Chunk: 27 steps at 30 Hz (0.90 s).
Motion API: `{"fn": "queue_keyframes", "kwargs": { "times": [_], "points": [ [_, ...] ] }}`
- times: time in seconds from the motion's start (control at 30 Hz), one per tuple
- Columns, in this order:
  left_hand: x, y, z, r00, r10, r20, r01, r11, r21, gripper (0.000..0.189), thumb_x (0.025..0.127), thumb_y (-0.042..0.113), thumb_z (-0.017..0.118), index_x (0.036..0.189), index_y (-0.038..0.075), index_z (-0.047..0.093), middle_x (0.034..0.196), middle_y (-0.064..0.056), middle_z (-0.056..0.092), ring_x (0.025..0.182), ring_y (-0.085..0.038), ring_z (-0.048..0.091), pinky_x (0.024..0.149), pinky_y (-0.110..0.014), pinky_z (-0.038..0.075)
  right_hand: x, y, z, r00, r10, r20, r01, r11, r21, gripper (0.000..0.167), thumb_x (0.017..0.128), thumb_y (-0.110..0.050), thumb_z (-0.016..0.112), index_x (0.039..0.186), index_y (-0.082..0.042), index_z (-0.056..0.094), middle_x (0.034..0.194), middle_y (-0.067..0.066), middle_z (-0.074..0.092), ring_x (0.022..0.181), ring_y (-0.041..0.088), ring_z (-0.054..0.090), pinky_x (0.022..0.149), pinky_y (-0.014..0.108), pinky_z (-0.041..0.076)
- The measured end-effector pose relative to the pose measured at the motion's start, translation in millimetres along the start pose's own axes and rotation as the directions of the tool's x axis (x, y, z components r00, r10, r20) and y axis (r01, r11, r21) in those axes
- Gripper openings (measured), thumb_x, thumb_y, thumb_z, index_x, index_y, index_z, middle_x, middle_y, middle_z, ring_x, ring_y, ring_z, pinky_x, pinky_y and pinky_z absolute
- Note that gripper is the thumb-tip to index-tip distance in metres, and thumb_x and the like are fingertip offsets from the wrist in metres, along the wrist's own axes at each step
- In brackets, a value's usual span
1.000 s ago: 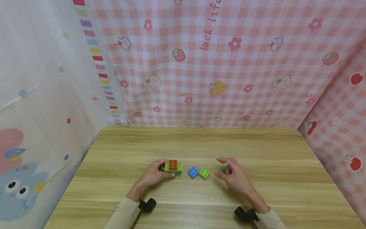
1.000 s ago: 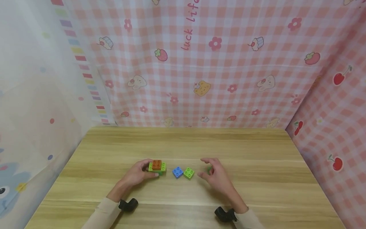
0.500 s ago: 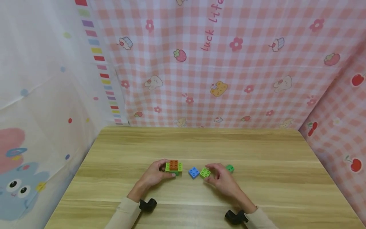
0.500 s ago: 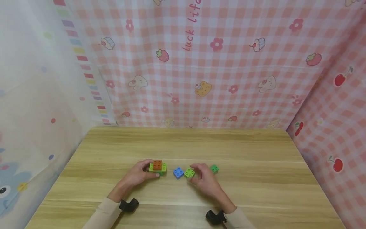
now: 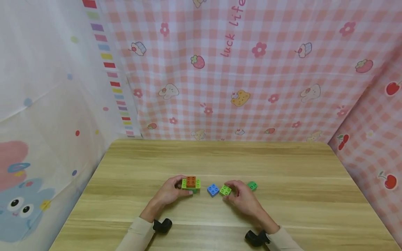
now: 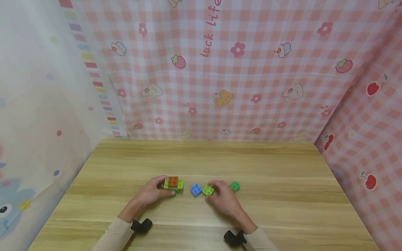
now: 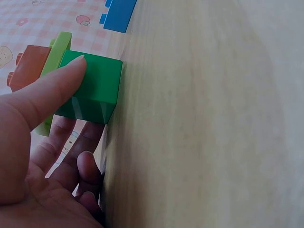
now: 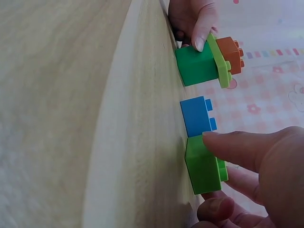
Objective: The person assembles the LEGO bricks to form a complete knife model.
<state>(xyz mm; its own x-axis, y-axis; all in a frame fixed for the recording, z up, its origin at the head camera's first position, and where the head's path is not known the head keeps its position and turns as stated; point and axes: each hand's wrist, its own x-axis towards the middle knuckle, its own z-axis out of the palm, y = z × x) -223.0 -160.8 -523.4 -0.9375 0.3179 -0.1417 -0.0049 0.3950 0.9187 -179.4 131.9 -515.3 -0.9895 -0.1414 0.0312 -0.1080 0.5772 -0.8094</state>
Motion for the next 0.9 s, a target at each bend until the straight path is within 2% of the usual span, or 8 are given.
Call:
{"fn": "queue_keyframes", "kwargs": {
  "times": [0.37,0.53,0.77,0.9],
  "points": [
    [-2.2,-0.6,-3.5,0.998,0.012,0.056,-0.009,0.999,-0.045,0.042,0.082,0.018,0.082,0.120,0.012,0.066,0.096,-0.006,0.061,0.085,-0.019,0.052,0.078,-0.031,0.043,-0.2,0,0,1.000,0.001,0.003,-0.001,0.999,-0.047,0.041,0.079,-0.004,0.081,0.117,-0.006,0.068,0.108,0.006,0.067,0.081,0.014,0.052,0.071,0.025,0.044],
    [-2.3,-1.9,-4.2,0.998,0.027,0.058,-0.025,0.999,-0.040,0.043,0.082,0.018,0.082,0.121,0.010,0.066,0.096,-0.006,0.061,0.085,-0.019,0.052,0.078,-0.031,0.044,-0.1,-1,-1,1.000,-0.007,0.006,0.007,0.999,-0.036,0.041,0.079,-0.002,0.079,0.118,-0.004,0.068,0.107,0.007,0.066,0.076,0.013,0.051,0.067,0.024,0.043],
    [-3.1,4.3,-1.9,0.999,0.019,0.034,-0.018,0.999,-0.036,0.040,0.083,0.011,0.080,0.121,0.007,0.065,0.095,-0.006,0.061,0.085,-0.019,0.051,0.078,-0.033,0.042,3.4,-9,-8,0.999,0.032,0.043,-0.032,0.999,0.017,0.037,0.085,-0.006,0.076,0.121,-0.007,0.067,0.104,0.007,0.063,0.068,0.013,0.050,0.053,0.024,0.042],
    [-2.9,5.2,-0.5,0.999,0.022,0.025,-0.021,0.999,-0.030,0.041,0.084,0.007,0.078,0.122,0.006,0.064,0.095,-0.006,0.061,0.085,-0.020,0.052,0.080,-0.034,0.042,8.3,-16,-13,0.999,-0.012,0.047,0.011,1.000,0.019,0.035,0.086,-0.008,0.075,0.121,-0.009,0.068,0.107,0.007,0.063,0.063,0.011,0.049,0.050,0.023,0.040]
  ]
}}
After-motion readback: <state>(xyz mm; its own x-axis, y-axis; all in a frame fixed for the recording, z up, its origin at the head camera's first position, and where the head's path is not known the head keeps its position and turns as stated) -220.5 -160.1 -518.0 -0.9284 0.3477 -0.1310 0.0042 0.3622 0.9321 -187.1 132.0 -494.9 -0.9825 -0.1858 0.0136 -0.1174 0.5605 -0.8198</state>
